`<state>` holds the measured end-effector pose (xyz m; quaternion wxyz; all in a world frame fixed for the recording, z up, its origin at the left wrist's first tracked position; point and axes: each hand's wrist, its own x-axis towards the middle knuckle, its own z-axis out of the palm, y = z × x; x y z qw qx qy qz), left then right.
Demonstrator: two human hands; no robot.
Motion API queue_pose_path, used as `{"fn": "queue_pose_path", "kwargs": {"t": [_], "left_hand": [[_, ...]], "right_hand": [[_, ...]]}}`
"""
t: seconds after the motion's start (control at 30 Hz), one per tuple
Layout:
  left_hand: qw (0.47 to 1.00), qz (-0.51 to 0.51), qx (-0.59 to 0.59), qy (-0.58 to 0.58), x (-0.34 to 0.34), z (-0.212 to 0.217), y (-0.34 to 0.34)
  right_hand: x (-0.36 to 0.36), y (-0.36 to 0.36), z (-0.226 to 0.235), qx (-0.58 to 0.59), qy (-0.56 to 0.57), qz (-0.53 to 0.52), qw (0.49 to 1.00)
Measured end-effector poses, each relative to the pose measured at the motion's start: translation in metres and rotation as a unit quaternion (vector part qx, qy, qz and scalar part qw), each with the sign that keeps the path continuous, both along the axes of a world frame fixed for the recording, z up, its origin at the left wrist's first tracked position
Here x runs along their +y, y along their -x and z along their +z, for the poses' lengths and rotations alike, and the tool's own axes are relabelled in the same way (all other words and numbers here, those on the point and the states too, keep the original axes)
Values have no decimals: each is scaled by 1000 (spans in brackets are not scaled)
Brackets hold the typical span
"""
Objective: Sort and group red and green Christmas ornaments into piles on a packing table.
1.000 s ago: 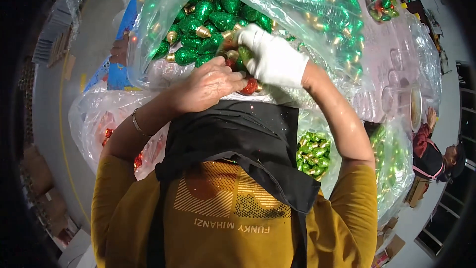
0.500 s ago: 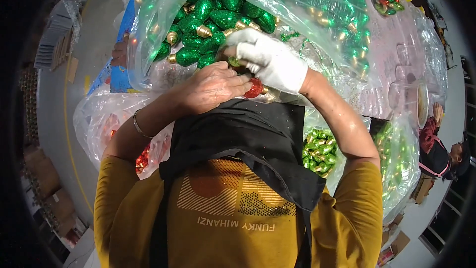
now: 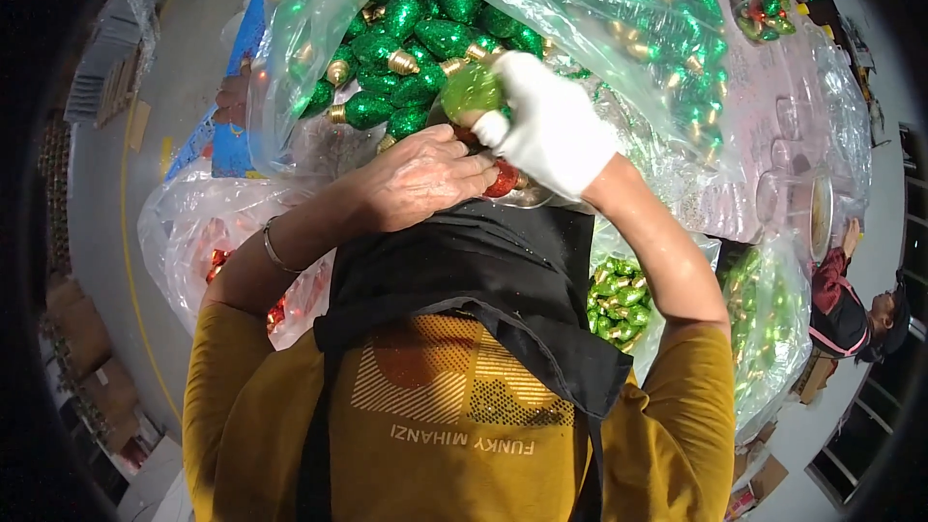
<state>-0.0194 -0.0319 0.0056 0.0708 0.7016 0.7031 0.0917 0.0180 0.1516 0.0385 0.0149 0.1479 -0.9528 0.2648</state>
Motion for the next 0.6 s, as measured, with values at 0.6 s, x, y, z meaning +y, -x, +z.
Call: {"fn": "queue_pose_path", "kwargs": {"t": [0.6], "left_hand": [[997,52,49,-22,9,0,-4]], "right_hand": [[24,-5,-37,-126,-262,-2,957]]}}
